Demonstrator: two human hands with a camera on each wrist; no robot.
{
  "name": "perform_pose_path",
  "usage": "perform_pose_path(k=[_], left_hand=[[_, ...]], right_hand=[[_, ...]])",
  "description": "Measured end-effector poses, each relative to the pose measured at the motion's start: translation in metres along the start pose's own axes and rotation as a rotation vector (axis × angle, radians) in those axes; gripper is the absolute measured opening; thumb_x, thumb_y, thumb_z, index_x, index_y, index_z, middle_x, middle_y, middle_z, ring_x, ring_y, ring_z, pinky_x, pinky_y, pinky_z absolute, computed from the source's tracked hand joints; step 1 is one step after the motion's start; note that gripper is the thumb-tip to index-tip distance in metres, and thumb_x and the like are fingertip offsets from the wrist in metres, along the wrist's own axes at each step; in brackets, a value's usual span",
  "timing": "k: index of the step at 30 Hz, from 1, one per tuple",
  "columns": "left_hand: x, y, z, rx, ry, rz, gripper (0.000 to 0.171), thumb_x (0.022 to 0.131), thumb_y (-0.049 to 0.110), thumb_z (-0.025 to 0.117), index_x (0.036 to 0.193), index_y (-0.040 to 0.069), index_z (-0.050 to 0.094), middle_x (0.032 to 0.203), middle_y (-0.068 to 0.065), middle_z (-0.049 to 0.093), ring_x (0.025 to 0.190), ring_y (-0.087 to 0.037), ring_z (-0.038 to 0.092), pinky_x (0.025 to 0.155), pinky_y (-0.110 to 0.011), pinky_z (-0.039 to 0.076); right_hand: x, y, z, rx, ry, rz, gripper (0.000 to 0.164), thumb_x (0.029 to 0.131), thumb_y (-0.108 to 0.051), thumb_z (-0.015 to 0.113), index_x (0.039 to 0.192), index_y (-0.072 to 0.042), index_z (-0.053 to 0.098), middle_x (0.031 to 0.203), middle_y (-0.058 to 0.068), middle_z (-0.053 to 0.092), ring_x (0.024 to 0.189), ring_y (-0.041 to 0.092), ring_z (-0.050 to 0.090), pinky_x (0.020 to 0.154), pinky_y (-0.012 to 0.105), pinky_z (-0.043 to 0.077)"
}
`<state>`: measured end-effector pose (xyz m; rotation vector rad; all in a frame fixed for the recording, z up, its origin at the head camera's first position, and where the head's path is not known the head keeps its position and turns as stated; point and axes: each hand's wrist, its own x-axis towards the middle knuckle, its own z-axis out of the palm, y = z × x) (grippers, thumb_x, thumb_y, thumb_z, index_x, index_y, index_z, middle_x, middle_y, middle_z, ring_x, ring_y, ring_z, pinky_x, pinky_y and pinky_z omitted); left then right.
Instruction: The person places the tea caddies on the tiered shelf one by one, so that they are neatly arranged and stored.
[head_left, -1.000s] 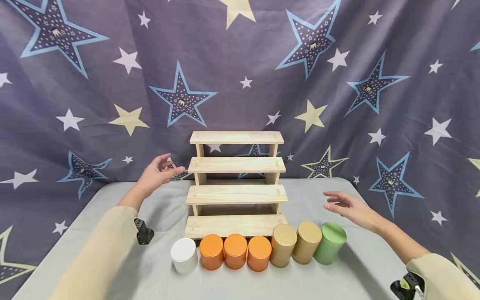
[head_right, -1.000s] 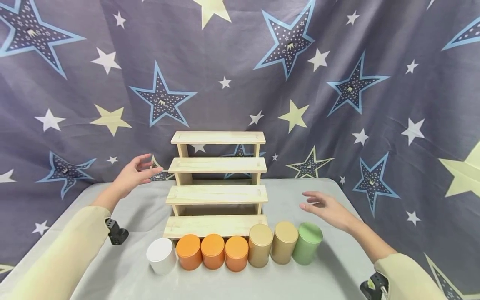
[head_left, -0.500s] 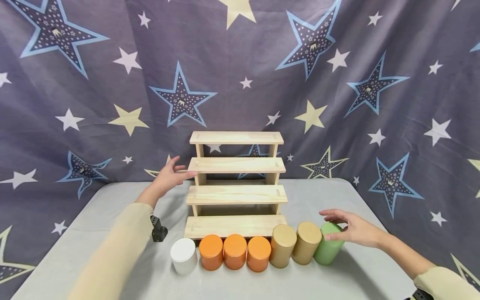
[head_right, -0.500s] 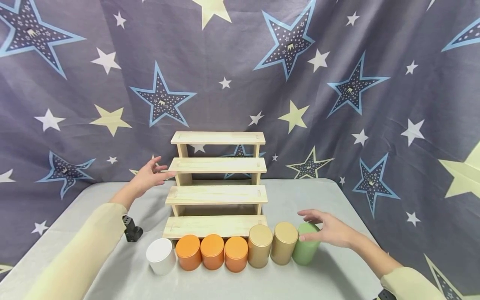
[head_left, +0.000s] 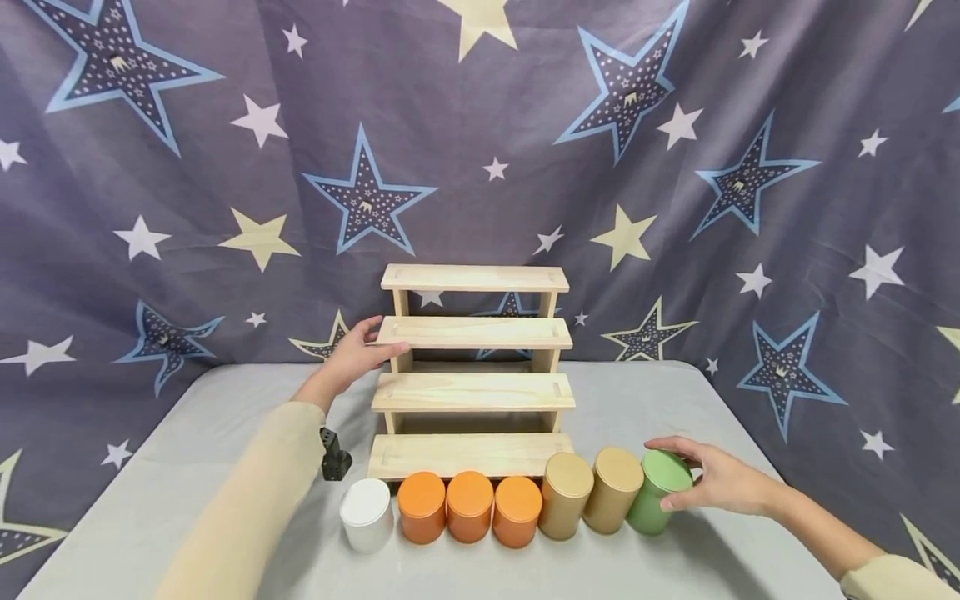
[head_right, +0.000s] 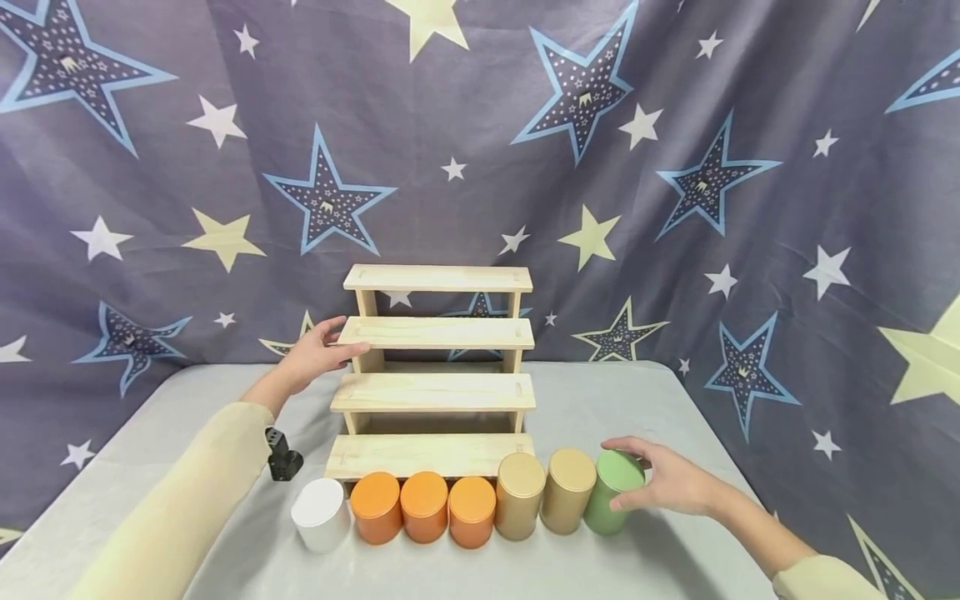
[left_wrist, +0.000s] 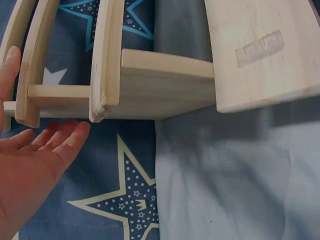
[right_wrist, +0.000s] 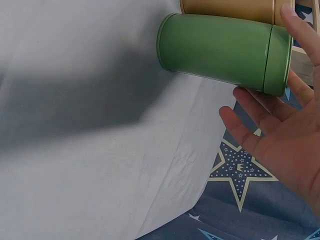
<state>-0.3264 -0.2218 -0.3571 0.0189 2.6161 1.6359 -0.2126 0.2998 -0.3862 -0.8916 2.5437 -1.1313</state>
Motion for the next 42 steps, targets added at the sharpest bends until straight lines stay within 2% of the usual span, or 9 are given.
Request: perform_pose_path(k=[7, 11, 18, 25, 30, 37, 42], left_hand=[[0.003, -0.001, 0.007, -0.050, 0.000, 0.001, 0.099, 0.084, 0.040, 0.068, 0.151, 0.007, 0.003, 0.149, -0.026, 0.026, 0.131, -0.038, 0.041, 0.103, -0.050, 0.043], [0.004, -0.001, 0.010, -0.075, 0.007, -0.005, 0.096, 0.086, 0.038, 0.066, 0.151, 0.007, 0.003, 0.148, -0.026, 0.028, 0.129, -0.038, 0.042, 0.100, -0.049, 0.045], [0.006, 0.001, 0.010, -0.094, 0.030, -0.029, 0.092, 0.087, 0.035, 0.066, 0.151, 0.010, 0.005, 0.145, -0.025, 0.034, 0.126, -0.037, 0.047, 0.097, -0.047, 0.049], [0.006, 0.003, 0.011, -0.101, 0.031, -0.035, 0.093, 0.086, 0.035, 0.067, 0.151, 0.011, 0.005, 0.145, -0.025, 0.034, 0.125, -0.037, 0.047, 0.097, -0.047, 0.048], [0.004, 0.004, 0.009, -0.100, 0.035, -0.022, 0.091, 0.087, 0.033, 0.066, 0.151, 0.011, 0.005, 0.143, -0.026, 0.035, 0.125, -0.038, 0.047, 0.098, -0.048, 0.047], [0.003, 0.004, 0.010, -0.096, 0.034, -0.039, 0.091, 0.087, 0.034, 0.067, 0.151, 0.012, 0.007, 0.144, -0.025, 0.034, 0.126, -0.038, 0.046, 0.098, -0.049, 0.047], [0.005, 0.003, 0.009, -0.095, 0.038, -0.037, 0.091, 0.087, 0.034, 0.067, 0.151, 0.012, 0.007, 0.145, -0.025, 0.033, 0.126, -0.037, 0.046, 0.099, -0.049, 0.047]], right_hand=[[-0.004, 0.009, 0.006, 0.046, 0.000, -0.038, 0.071, 0.076, -0.015, 0.077, 0.133, 0.006, 0.041, 0.118, 0.025, 0.055, 0.096, -0.004, 0.053, 0.071, 0.023, 0.055], [-0.005, 0.011, 0.008, 0.069, 0.010, -0.028, 0.071, 0.075, -0.014, 0.078, 0.134, 0.003, 0.041, 0.119, 0.026, 0.054, 0.097, -0.005, 0.053, 0.072, 0.023, 0.055], [-0.004, 0.013, 0.012, 0.095, 0.035, -0.028, 0.069, 0.076, -0.012, 0.077, 0.133, 0.002, 0.041, 0.117, 0.019, 0.054, 0.095, -0.003, 0.054, 0.072, 0.023, 0.055], [-0.007, 0.014, 0.017, 0.115, 0.101, 0.044, 0.071, 0.075, -0.013, 0.078, 0.134, 0.002, 0.040, 0.123, 0.022, 0.049, 0.097, -0.005, 0.053, 0.076, 0.021, 0.055], [-0.007, 0.017, 0.021, 0.138, 0.126, 0.060, 0.074, 0.074, -0.012, 0.078, 0.135, 0.003, 0.039, 0.123, 0.013, 0.051, 0.098, -0.005, 0.053, 0.078, 0.020, 0.054], [-0.008, 0.021, 0.025, 0.193, 0.100, 0.081, 0.075, 0.075, -0.009, 0.077, 0.136, 0.003, 0.034, 0.116, -0.007, 0.053, 0.099, -0.005, 0.054, 0.079, 0.020, 0.052], [-0.007, 0.019, 0.024, 0.176, 0.125, 0.081, 0.075, 0.075, -0.010, 0.077, 0.136, 0.003, 0.035, 0.116, 0.004, 0.054, 0.097, -0.004, 0.055, 0.078, 0.020, 0.052]])
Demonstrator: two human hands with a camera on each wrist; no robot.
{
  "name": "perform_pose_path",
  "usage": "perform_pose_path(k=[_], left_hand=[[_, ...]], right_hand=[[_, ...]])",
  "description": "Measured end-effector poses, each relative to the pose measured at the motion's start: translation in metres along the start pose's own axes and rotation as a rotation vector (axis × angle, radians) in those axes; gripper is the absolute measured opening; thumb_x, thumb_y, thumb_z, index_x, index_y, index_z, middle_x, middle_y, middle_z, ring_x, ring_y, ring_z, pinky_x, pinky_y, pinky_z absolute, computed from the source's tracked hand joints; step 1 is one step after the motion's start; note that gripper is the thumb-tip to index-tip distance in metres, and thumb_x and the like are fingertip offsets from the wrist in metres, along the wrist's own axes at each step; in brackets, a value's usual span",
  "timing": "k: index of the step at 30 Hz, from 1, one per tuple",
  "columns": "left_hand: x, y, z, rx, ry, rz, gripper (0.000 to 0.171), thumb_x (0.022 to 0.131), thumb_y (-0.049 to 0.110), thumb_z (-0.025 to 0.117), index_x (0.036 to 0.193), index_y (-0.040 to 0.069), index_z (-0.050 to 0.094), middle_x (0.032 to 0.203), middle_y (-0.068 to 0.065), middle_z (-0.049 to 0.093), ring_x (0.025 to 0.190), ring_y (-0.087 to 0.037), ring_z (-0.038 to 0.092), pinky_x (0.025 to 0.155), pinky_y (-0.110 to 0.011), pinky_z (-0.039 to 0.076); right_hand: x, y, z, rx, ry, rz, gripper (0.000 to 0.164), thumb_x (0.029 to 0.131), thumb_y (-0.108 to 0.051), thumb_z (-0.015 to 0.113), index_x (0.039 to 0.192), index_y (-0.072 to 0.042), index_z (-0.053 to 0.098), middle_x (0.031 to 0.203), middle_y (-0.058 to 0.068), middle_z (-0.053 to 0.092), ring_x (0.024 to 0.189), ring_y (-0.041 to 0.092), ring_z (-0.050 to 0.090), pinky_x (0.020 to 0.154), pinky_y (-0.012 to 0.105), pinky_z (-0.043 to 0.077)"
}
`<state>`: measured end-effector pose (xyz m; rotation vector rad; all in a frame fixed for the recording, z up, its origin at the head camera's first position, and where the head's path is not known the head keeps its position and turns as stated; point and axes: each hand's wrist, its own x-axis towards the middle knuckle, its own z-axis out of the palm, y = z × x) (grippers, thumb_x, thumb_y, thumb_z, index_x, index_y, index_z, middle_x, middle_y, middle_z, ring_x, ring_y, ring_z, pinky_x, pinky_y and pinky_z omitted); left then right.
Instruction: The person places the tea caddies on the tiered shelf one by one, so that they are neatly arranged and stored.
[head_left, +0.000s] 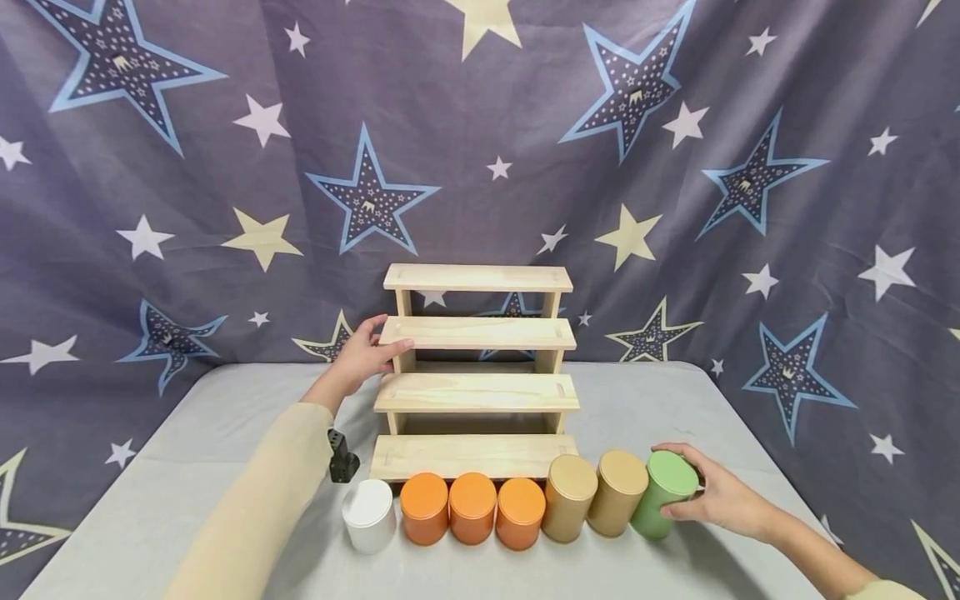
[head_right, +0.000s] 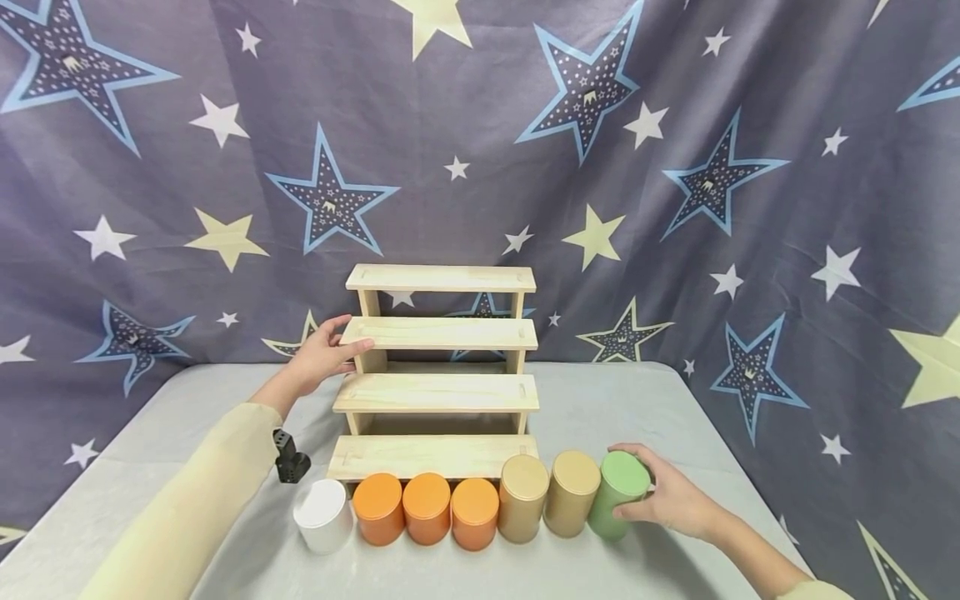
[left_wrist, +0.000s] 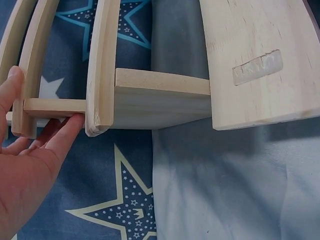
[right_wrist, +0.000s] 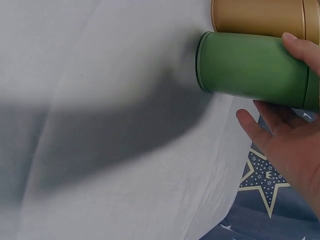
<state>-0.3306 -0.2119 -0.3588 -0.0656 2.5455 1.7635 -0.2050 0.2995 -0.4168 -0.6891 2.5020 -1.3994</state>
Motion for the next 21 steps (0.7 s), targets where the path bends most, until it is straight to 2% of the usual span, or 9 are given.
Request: perform_pose_path(k=[4, 10, 13, 21], left_hand=[[0.000, 0.000, 0.000, 0.006, -0.004, -0.005, 0.091, 0.087, 0.034, 0.066, 0.151, 0.012, 0.006, 0.145, -0.025, 0.032, 0.126, -0.037, 0.046, 0.099, -0.048, 0.047], [-0.001, 0.001, 0.000, 0.001, -0.016, -0.001, 0.091, 0.088, 0.034, 0.066, 0.151, 0.011, 0.004, 0.145, -0.026, 0.032, 0.127, -0.038, 0.045, 0.100, -0.049, 0.046], [-0.001, 0.001, -0.001, -0.005, -0.018, 0.005, 0.090, 0.088, 0.033, 0.065, 0.151, 0.012, 0.004, 0.145, -0.026, 0.032, 0.127, -0.038, 0.045, 0.100, -0.050, 0.046], [-0.001, 0.001, 0.000, -0.007, -0.025, 0.004, 0.090, 0.088, 0.033, 0.065, 0.151, 0.012, 0.004, 0.145, -0.026, 0.031, 0.127, -0.039, 0.044, 0.100, -0.050, 0.046]], right_hand=[[0.001, -0.003, -0.002, -0.012, 0.033, -0.013, 0.076, 0.076, -0.009, 0.076, 0.137, 0.003, 0.034, 0.113, 0.010, 0.056, 0.096, -0.003, 0.056, 0.077, 0.020, 0.053], [0.006, -0.011, -0.005, -0.053, 0.118, -0.018, 0.073, 0.075, -0.008, 0.077, 0.134, 0.002, 0.035, 0.108, 0.010, 0.058, 0.092, -0.004, 0.057, 0.075, 0.021, 0.054], [0.009, -0.014, -0.006, -0.070, 0.145, -0.032, 0.071, 0.075, -0.007, 0.077, 0.133, 0.003, 0.036, 0.107, 0.006, 0.057, 0.091, -0.004, 0.057, 0.074, 0.020, 0.054], [0.013, -0.022, -0.016, -0.064, 0.202, -0.058, 0.070, 0.076, -0.003, 0.075, 0.133, 0.003, 0.034, 0.105, -0.013, 0.054, 0.088, -0.003, 0.058, 0.071, 0.022, 0.055]])
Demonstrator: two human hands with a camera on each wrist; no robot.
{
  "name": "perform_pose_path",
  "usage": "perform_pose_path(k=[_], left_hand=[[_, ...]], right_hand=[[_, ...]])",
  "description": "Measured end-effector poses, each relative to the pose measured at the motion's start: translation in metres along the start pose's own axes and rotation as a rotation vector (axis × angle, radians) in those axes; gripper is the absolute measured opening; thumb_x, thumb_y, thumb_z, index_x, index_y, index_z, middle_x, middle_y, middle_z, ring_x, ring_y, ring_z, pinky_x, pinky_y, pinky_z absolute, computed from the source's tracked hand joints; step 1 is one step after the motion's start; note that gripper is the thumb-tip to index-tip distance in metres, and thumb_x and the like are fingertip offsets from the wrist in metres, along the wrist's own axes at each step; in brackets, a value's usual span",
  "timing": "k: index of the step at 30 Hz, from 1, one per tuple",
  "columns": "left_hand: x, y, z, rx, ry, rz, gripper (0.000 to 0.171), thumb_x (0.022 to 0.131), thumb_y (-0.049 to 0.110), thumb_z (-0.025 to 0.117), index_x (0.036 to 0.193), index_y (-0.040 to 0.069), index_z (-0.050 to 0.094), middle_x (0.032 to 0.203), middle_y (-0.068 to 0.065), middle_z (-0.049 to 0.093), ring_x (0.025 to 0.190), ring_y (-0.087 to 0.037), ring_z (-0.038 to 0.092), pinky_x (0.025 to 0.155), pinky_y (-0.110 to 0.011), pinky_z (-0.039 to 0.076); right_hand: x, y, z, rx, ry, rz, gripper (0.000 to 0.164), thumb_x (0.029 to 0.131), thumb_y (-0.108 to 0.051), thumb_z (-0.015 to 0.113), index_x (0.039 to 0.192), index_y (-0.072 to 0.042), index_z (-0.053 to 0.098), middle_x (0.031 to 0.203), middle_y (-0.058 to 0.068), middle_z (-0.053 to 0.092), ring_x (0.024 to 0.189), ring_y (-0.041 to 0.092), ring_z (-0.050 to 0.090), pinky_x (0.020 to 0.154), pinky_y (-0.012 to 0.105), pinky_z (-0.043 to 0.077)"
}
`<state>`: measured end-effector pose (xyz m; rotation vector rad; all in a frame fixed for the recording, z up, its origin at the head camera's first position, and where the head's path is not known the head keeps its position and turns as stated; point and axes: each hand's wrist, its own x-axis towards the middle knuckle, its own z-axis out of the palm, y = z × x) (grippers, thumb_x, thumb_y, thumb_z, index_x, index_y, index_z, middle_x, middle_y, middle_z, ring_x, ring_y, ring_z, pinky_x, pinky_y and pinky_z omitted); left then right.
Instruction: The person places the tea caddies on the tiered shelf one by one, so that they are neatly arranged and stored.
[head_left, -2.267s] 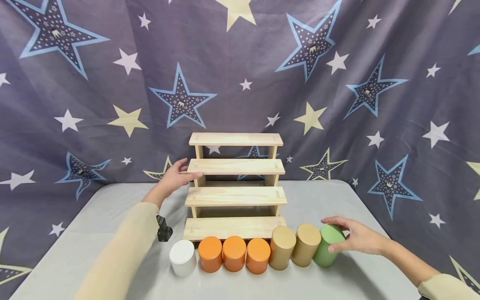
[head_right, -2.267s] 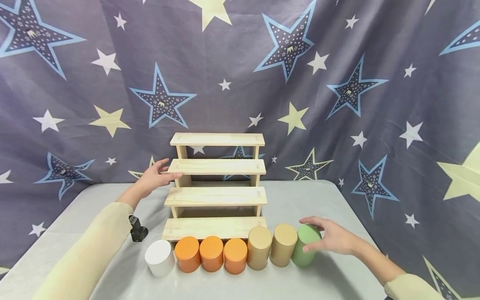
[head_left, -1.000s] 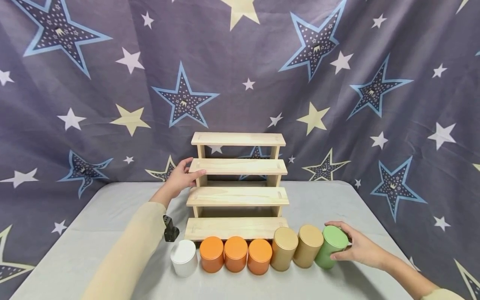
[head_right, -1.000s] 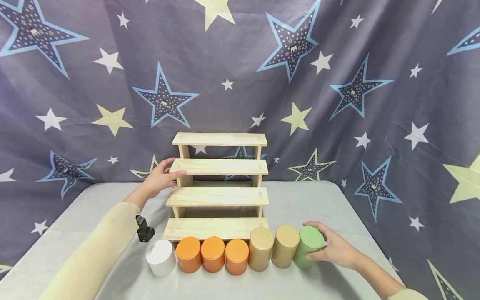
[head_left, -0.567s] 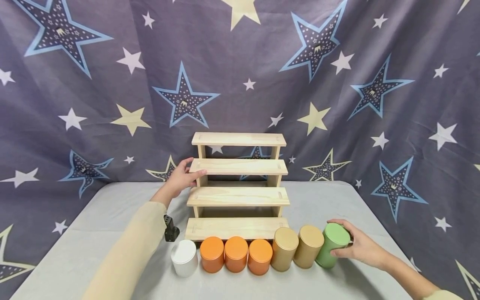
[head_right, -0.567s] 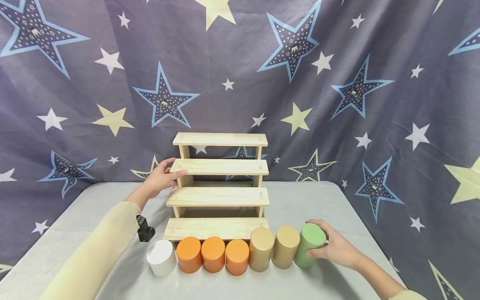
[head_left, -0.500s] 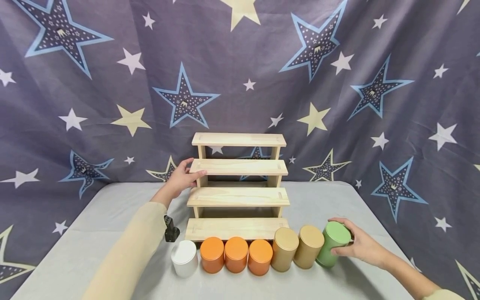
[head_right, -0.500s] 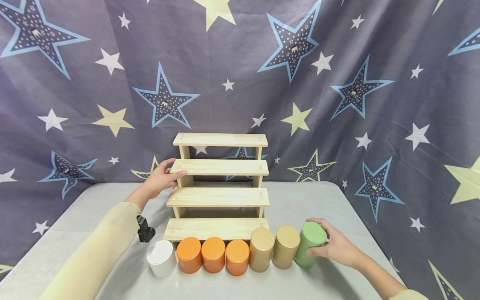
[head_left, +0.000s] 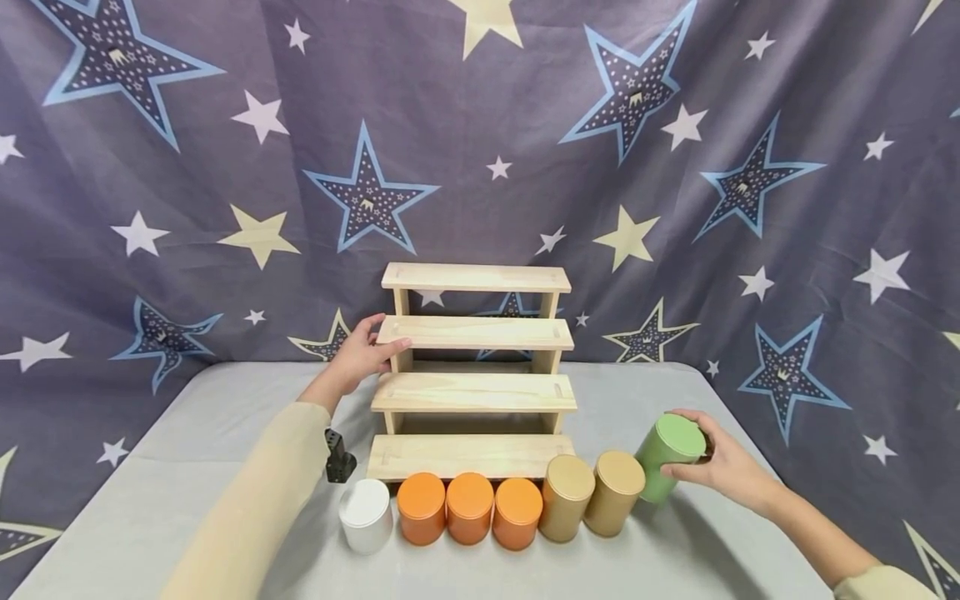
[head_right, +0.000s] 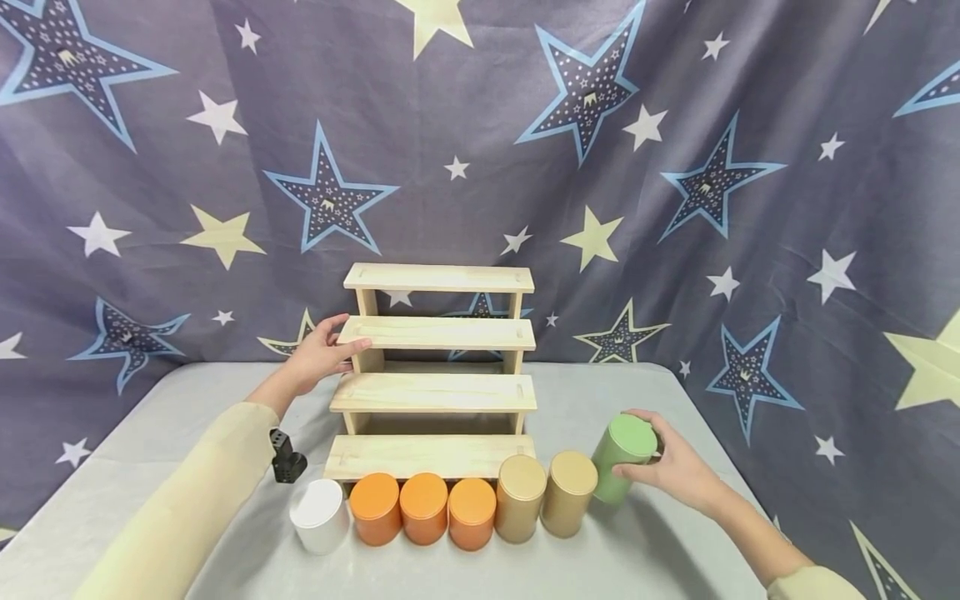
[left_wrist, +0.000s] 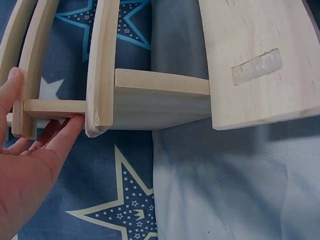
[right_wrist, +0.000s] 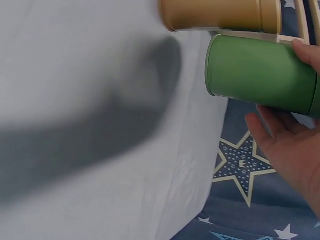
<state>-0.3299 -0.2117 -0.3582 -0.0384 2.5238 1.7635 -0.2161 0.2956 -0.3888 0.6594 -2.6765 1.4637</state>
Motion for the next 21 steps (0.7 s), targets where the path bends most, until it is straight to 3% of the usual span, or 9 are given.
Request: perform_pose_path(k=[10, 18, 21], left_hand=[[-0.001, 0.001, -0.002, 0.009, 0.001, 0.012, 0.090, 0.089, 0.032, 0.064, 0.151, 0.010, 0.002, 0.145, -0.027, 0.031, 0.127, -0.040, 0.044, 0.100, -0.050, 0.045], [-0.002, 0.002, -0.001, 0.022, 0.001, 0.008, 0.091, 0.089, 0.033, 0.064, 0.151, 0.010, 0.002, 0.146, -0.027, 0.028, 0.127, -0.041, 0.044, 0.099, -0.050, 0.046], [-0.002, 0.002, 0.000, 0.016, -0.006, 0.007, 0.090, 0.089, 0.033, 0.064, 0.151, 0.010, 0.002, 0.147, -0.027, 0.028, 0.127, -0.041, 0.043, 0.100, -0.050, 0.045]], right_hand=[[0.015, -0.020, -0.013, -0.097, 0.073, 0.054, 0.072, 0.081, -0.015, 0.074, 0.141, -0.008, 0.034, 0.105, -0.011, 0.057, 0.089, -0.003, 0.059, 0.071, 0.022, 0.054], [0.027, -0.030, -0.017, -0.111, 0.113, 0.041, 0.069, 0.083, -0.017, 0.072, 0.141, -0.008, 0.035, 0.108, -0.016, 0.053, 0.092, -0.007, 0.056, 0.075, 0.017, 0.053], [0.032, -0.034, -0.018, -0.110, 0.114, 0.035, 0.069, 0.084, -0.017, 0.072, 0.141, -0.008, 0.035, 0.112, -0.011, 0.053, 0.093, -0.007, 0.056, 0.076, 0.016, 0.052]])
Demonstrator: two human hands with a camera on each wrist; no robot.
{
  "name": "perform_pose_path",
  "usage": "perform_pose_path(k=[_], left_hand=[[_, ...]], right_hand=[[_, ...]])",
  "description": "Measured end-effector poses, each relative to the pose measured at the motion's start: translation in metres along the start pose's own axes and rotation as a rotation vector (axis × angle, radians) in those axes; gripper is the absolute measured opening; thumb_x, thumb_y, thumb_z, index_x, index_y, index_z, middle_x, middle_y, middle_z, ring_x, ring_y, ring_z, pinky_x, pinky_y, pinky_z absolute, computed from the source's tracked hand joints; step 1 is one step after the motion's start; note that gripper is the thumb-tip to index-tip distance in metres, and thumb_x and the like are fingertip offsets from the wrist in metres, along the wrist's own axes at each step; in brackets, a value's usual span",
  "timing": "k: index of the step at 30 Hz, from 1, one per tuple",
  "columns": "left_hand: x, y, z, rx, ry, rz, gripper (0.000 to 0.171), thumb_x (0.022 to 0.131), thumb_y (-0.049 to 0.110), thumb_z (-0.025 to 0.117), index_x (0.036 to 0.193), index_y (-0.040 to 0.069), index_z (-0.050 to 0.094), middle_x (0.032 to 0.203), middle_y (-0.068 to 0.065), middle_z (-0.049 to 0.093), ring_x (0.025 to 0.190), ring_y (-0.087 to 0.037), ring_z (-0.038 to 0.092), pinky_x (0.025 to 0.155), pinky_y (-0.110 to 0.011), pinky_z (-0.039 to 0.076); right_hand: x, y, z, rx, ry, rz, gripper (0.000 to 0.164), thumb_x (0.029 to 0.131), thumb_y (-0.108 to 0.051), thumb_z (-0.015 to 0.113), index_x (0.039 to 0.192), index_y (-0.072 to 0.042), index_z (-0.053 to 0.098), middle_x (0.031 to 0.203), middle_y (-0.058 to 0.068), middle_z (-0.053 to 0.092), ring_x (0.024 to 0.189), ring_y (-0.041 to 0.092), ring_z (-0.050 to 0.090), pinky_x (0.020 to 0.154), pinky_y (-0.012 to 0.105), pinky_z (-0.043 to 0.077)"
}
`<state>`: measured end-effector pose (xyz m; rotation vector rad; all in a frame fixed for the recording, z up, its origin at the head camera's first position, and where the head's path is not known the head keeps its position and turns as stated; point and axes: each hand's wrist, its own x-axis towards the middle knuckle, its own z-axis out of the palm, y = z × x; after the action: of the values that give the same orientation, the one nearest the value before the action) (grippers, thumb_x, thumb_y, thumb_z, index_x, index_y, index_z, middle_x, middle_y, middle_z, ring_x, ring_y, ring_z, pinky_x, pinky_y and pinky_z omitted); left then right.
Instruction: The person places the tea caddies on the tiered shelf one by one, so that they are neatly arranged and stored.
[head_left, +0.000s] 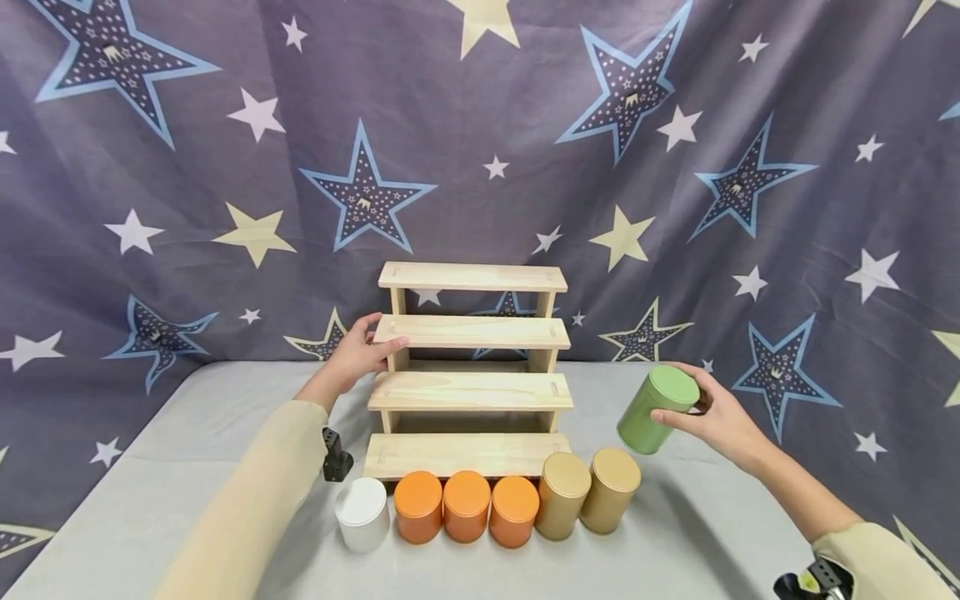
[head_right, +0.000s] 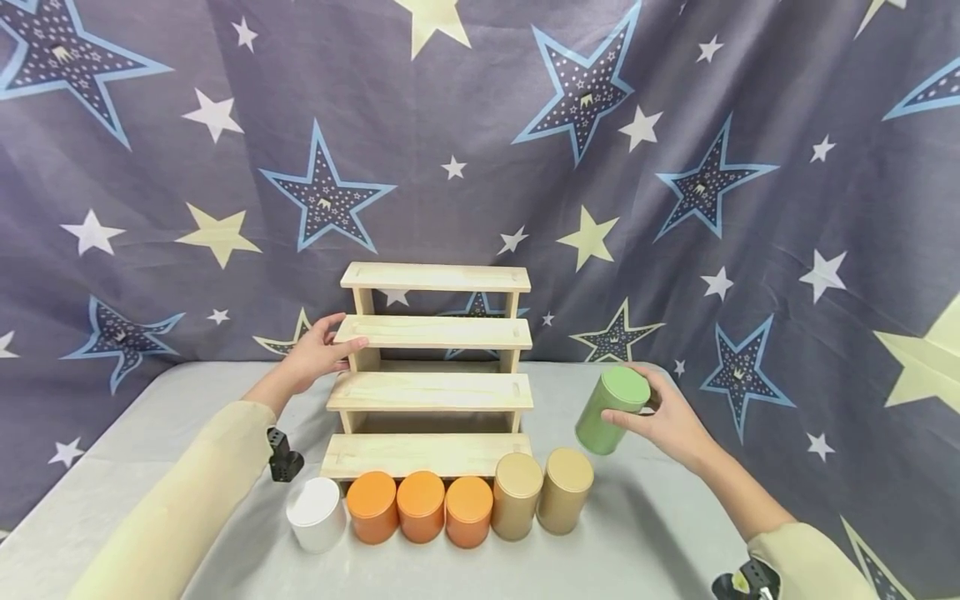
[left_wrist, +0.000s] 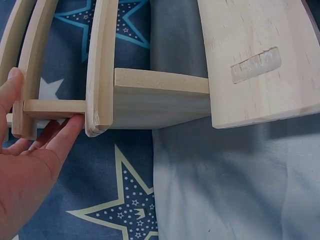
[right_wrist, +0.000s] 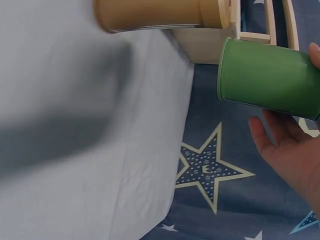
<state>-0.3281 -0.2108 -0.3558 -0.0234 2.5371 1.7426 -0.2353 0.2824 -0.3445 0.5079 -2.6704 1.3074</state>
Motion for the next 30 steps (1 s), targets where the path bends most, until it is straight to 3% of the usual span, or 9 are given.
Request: perform_pose_path(k=[6, 18, 30], left_hand=[[-0.001, 0.001, -0.001, -0.002, -0.008, 0.003, 0.091, 0.088, 0.034, 0.064, 0.151, 0.011, 0.003, 0.148, -0.026, 0.027, 0.128, -0.041, 0.043, 0.100, -0.050, 0.045], [0.002, -0.003, -0.002, -0.018, -0.014, 0.009, 0.091, 0.088, 0.034, 0.065, 0.151, 0.010, 0.003, 0.147, -0.026, 0.028, 0.128, -0.041, 0.043, 0.099, -0.051, 0.046], [0.002, -0.002, 0.000, -0.014, -0.008, 0.003, 0.091, 0.089, 0.033, 0.065, 0.151, 0.011, 0.002, 0.147, -0.026, 0.028, 0.128, -0.040, 0.043, 0.099, -0.050, 0.046]], right_hand=[[0.013, -0.012, 0.001, -0.019, 0.005, -0.014, 0.068, 0.084, -0.020, 0.071, 0.141, -0.009, 0.035, 0.121, 0.006, 0.050, 0.095, -0.009, 0.054, 0.077, 0.014, 0.051], [0.044, -0.041, 0.005, -0.013, 0.027, -0.028, 0.068, 0.085, -0.024, 0.070, 0.142, -0.011, 0.035, 0.126, 0.010, 0.051, 0.097, -0.005, 0.052, 0.078, 0.012, 0.047], [0.066, -0.057, 0.021, 0.032, -0.017, -0.031, 0.074, 0.084, -0.027, 0.071, 0.145, -0.013, 0.030, 0.128, 0.012, 0.052, 0.103, 0.006, 0.053, 0.083, 0.019, 0.048]])
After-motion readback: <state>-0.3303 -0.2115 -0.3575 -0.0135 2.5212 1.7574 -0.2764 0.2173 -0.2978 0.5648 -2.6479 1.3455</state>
